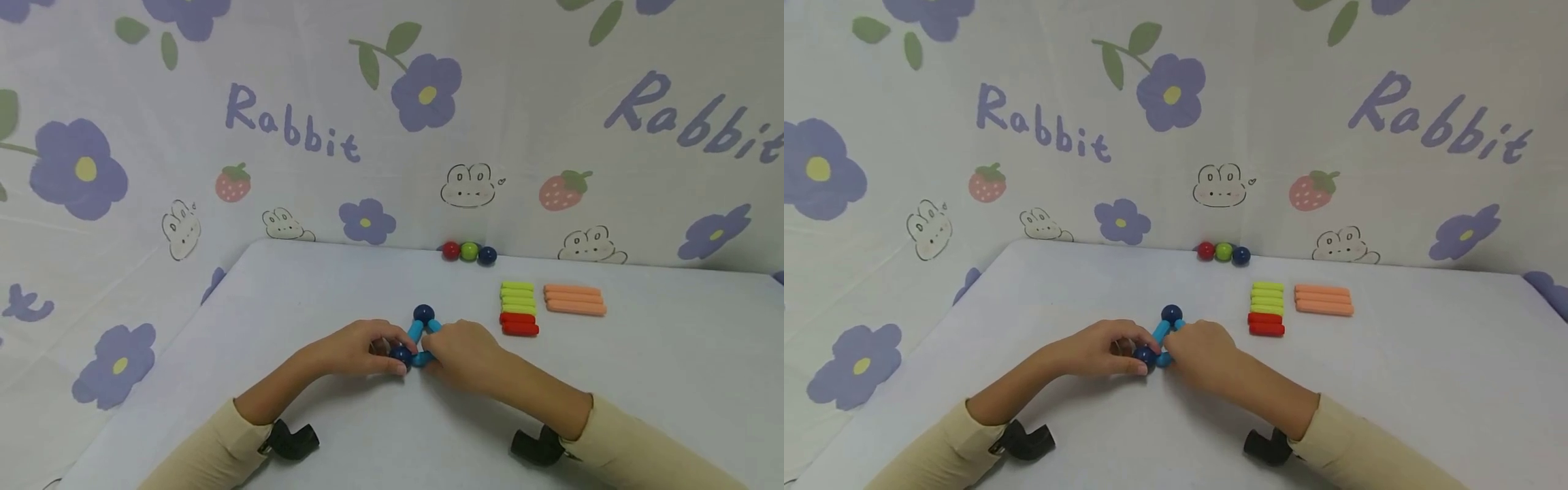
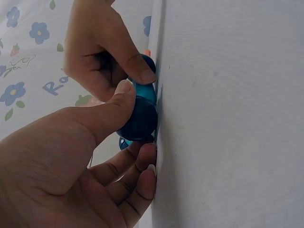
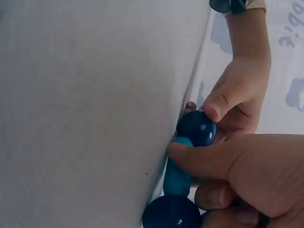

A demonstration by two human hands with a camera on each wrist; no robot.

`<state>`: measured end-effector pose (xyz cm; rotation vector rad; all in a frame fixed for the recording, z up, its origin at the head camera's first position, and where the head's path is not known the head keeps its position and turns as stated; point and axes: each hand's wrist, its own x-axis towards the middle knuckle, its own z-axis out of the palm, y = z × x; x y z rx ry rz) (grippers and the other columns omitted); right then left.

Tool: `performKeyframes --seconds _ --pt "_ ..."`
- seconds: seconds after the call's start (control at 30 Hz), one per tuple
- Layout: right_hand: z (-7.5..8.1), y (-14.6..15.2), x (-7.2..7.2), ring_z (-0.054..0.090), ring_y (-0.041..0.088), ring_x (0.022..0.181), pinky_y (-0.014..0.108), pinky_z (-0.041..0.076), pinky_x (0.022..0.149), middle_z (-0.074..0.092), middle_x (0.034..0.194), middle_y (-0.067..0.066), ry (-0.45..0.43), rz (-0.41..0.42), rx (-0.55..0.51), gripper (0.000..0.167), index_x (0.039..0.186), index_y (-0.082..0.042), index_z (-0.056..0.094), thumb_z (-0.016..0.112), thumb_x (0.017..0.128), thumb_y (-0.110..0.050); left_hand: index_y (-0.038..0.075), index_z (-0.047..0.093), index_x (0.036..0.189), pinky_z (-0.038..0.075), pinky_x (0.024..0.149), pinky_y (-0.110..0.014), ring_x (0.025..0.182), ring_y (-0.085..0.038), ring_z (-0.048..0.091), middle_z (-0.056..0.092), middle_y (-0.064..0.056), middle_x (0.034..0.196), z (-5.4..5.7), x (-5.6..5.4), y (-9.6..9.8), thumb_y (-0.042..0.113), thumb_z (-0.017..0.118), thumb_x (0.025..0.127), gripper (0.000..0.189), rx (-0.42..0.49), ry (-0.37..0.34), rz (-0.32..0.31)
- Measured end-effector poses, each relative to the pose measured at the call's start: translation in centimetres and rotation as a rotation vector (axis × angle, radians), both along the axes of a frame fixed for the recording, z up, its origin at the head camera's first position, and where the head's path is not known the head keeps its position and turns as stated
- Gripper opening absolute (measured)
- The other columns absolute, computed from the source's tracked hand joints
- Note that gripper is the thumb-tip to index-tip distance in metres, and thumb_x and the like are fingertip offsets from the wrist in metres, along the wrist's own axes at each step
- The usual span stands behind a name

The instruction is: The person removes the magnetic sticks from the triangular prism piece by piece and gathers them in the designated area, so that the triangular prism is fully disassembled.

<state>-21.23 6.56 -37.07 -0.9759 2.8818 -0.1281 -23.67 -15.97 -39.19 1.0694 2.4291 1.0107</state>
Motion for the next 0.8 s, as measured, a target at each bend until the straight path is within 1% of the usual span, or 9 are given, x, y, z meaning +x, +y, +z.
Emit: performKeyframes --seconds 0.07,0.17,0.23,0.3,0.4,0.47,0.53,0.67,0.8 --pt "0.2 0.3 0.0 0.051 0.014 0.055 0.024 0.049 0.056 0.048 0.06 -0.003 -0.018 0.028 -0.021 0.019 0.098 -0.008 0.066 0.077 0.09 -0.021 0.017 0.069 0.124 0.053 0.075 -0.027 0.084 -0.013 0.06 0.062 0.005 0.102 0.0 0.0 0.0 0.024 0.075 0.093 0.032 -0.005 0.006 0.002" --pt "0.4 1.3 0.0 0.05 0.012 0.055 0.022 0.046 0.054 0.045 0.062 -0.003 -0.085 0.077 -0.098 0.021 0.103 -0.007 0.057 0.071 0.095 -0.02 0.016 0.068 0.124 0.053 0.076 -0.028 0.084 -0.013 0.06 0.062 0.006 0.103 0.0 0.0 0.0 0.023 0.075 0.093 0.033 -0.005 0.015 -0.003" --pt "0.5 2.1 -0.1 0.049 0.011 0.057 0.021 0.042 0.054 0.043 0.064 -0.003 -0.156 0.107 -0.185 0.019 0.103 -0.009 0.051 0.066 0.099 -0.021 0.016 0.068 0.124 0.053 0.076 -0.028 0.084 -0.013 0.06 0.063 0.006 0.103 0.0 -0.1 0.0 0.023 0.075 0.093 0.033 -0.005 0.024 -0.008" --pt "0.5 3.1 -0.1 0.05 0.01 0.059 0.021 0.039 0.055 0.042 0.066 -0.004 -0.231 0.119 -0.282 0.019 0.102 -0.012 0.048 0.063 0.101 -0.024 0.017 0.069 0.124 0.053 0.076 -0.028 0.084 -0.012 0.059 0.063 0.007 0.104 -0.1 -0.1 0.1 0.023 0.075 0.093 0.032 -0.006 0.029 -0.011" --pt "0.6 4.8 -0.4 0.053 0.011 0.065 0.022 0.04 0.057 0.047 0.07 -0.004 -0.304 0.129 -0.407 0.016 0.1 -0.014 0.051 0.064 0.1 -0.023 0.018 0.069 0.124 0.053 0.076 -0.027 0.085 -0.012 0.059 0.063 0.007 0.105 -0.1 -0.2 0.2 0.024 0.075 0.093 0.032 -0.012 0.032 -0.013" --pt "0.8 5.9 -0.6 0.055 0.012 0.069 0.023 0.045 0.059 0.053 0.074 -0.006 -0.309 0.119 -0.456 0.014 0.1 -0.014 0.055 0.067 0.098 -0.022 0.019 0.069 0.124 0.052 0.077 -0.027 0.085 -0.012 0.059 0.063 0.008 0.105 -0.1 -0.2 0.2 0.025 0.074 0.093 0.032 -0.019 0.03 -0.01" --pt "1.0 6.9 -0.8 0.057 0.012 0.072 0.024 0.049 0.062 0.058 0.078 -0.006 -0.291 0.114 -0.481 0.012 0.101 -0.014 0.06 0.07 0.096 -0.02 0.02 0.069 0.124 0.052 0.077 -0.027 0.085 -0.012 0.058 0.062 0.008 0.105 -0.2 -0.3 0.2 0.025 0.074 0.093 0.031 -0.026 0.031 -0.006" --pt "1.5 8.1 -0.9 0.059 0.013 0.075 0.027 0.053 0.064 0.063 0.083 -0.007 -0.247 0.097 -0.493 0.012 0.102 -0.015 0.067 0.073 0.093 -0.018 0.021 0.069 0.124 0.052 0.077 -0.027 0.086 -0.011 0.058 0.062 0.008 0.106 -0.3 -0.3 0.1 0.026 0.074 0.093 0.032 -0.038 0.037 0.003" --pt "1.6 8.8 -0.9 0.059 0.013 0.076 0.026 0.054 0.066 0.062 0.084 -0.008 -0.203 0.061 -0.477 0.019 0.106 -0.013 0.068 0.076 0.09 -0.015 0.021 0.069 0.125 0.052 0.076 -0.027 0.086 -0.011 0.058 0.062 0.007 0.106 -0.3 -0.3 0.1 0.027 0.074 0.094 0.032 -0.042 0.041 -0.001"
